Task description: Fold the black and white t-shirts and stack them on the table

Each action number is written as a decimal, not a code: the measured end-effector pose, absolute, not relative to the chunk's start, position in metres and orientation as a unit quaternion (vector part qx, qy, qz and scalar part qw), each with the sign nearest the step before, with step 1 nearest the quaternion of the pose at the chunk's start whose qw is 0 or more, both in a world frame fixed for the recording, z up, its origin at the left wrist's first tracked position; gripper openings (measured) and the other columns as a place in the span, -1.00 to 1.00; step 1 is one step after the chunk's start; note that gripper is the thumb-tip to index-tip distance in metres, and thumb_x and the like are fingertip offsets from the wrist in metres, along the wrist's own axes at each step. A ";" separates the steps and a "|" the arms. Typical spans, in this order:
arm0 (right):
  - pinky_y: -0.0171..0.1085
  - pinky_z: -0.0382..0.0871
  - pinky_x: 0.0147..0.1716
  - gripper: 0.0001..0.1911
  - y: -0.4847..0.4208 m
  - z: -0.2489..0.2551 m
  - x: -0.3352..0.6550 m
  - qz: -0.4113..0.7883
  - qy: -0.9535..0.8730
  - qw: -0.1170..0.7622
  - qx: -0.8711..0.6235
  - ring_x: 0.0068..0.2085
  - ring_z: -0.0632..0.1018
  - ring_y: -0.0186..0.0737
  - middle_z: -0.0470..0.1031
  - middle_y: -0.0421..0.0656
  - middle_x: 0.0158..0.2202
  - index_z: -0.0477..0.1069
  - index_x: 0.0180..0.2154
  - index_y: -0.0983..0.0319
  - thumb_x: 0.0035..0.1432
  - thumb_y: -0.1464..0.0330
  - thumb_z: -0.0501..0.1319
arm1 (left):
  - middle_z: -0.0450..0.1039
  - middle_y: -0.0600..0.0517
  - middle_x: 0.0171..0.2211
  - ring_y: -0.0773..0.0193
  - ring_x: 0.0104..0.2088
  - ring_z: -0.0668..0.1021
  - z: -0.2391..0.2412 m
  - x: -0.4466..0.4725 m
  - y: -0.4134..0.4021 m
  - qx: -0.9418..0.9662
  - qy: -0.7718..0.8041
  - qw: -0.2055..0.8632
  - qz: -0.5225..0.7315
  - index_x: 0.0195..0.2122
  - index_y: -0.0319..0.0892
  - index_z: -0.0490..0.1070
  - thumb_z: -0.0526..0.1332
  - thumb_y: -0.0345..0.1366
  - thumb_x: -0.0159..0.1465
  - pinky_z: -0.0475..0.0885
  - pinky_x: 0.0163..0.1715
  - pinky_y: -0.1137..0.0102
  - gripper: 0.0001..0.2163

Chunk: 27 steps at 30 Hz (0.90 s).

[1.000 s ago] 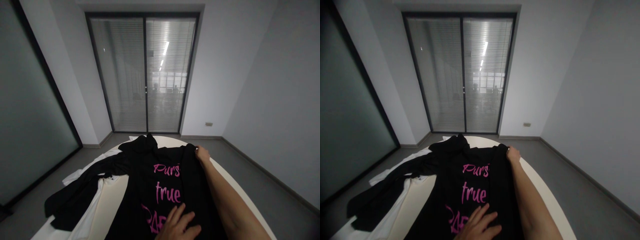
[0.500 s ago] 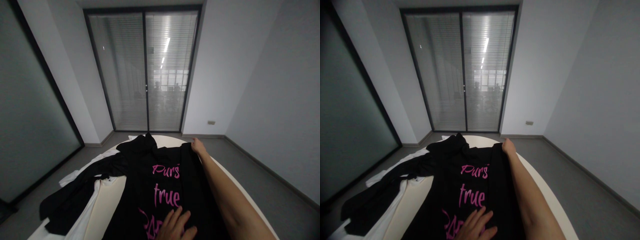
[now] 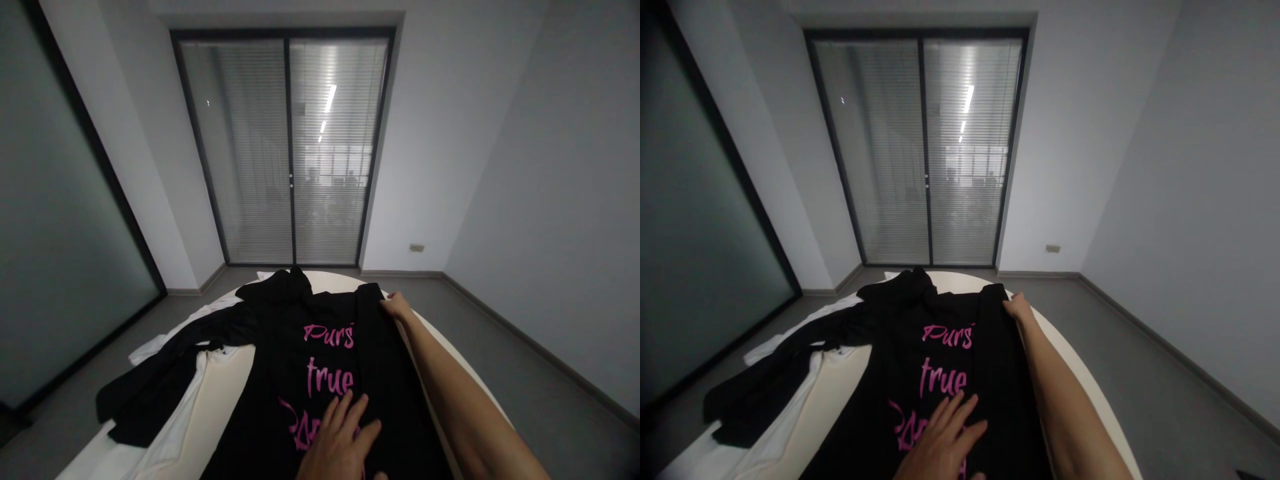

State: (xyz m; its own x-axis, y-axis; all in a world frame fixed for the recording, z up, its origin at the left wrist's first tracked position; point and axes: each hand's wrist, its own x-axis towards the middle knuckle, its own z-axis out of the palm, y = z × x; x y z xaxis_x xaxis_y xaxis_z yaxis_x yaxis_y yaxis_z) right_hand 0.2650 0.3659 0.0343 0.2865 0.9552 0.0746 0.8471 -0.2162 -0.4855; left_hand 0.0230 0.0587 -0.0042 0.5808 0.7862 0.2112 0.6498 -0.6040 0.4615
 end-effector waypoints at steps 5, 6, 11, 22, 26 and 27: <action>-0.22 0.38 -0.08 -0.63 0.327 0.042 0.251 0.088 -0.607 0.223 -0.758 -0.02 0.57 -0.05 0.54 0.07 -0.03 0.40 0.05 0.28 0.21 0.36 0.14 | 0.16 -0.11 0.36 0.02 0.34 0.24 0.025 0.024 0.053 0.762 0.490 0.280 0.316 0.23 -0.10 0.32 0.17 -0.26 0.30 0.19 0.31 0.01 -0.55; -0.24 0.37 -0.06 -0.66 0.319 0.043 0.245 0.082 -0.625 0.227 -0.743 -0.01 0.56 -0.09 0.53 0.03 -0.01 0.42 0.03 0.25 0.24 0.36 0.12 | 0.18 -0.13 0.34 0.05 0.33 0.26 0.029 0.020 0.057 0.732 0.512 0.283 0.350 0.21 -0.11 0.33 0.13 -0.27 0.32 0.20 0.31 0.04 -0.58; -0.24 0.30 0.03 -0.67 0.283 0.042 0.204 0.063 -0.702 0.227 -0.672 0.06 0.48 -0.10 0.47 -0.03 0.07 0.46 0.03 0.18 0.29 0.28 0.12 | 0.10 -0.18 0.34 0.00 0.35 0.19 0.042 -0.035 0.111 0.601 0.630 0.136 0.473 0.11 -0.16 0.39 0.17 -0.31 0.30 0.11 0.33 0.03 -0.66; -0.02 0.19 0.15 -0.56 0.205 0.042 0.146 0.037 -0.774 0.175 -0.608 0.22 0.32 0.07 0.29 0.00 0.26 0.36 0.13 0.18 0.30 0.16 0.09 | 0.52 -0.14 -0.07 0.17 -0.22 0.65 0.013 -0.150 0.142 0.480 0.751 0.152 0.427 0.19 -0.23 0.17 0.15 -0.24 0.34 0.51 -0.13 0.29 -0.58; 0.05 0.16 0.17 -0.51 0.178 0.046 0.135 0.039 -0.766 0.167 -0.620 0.24 0.30 0.08 0.27 0.03 0.28 0.30 0.19 0.19 0.33 0.14 0.04 | 0.56 -0.15 -0.13 0.05 -0.12 0.63 0.015 -0.142 0.116 0.544 0.761 0.123 0.330 0.24 -0.22 0.14 0.14 -0.23 0.36 0.45 -0.09 0.24 -0.54; 0.08 0.16 0.17 -0.50 0.173 0.046 0.136 0.038 -0.758 0.163 -0.631 0.24 0.30 0.09 0.26 0.04 0.29 0.28 0.21 0.20 0.34 0.14 0.02 | 0.56 -0.17 -0.14 0.01 -0.11 0.62 0.017 -0.139 0.110 0.559 0.765 0.112 0.300 0.26 -0.22 0.12 0.13 -0.25 0.36 0.43 -0.09 0.22 -0.53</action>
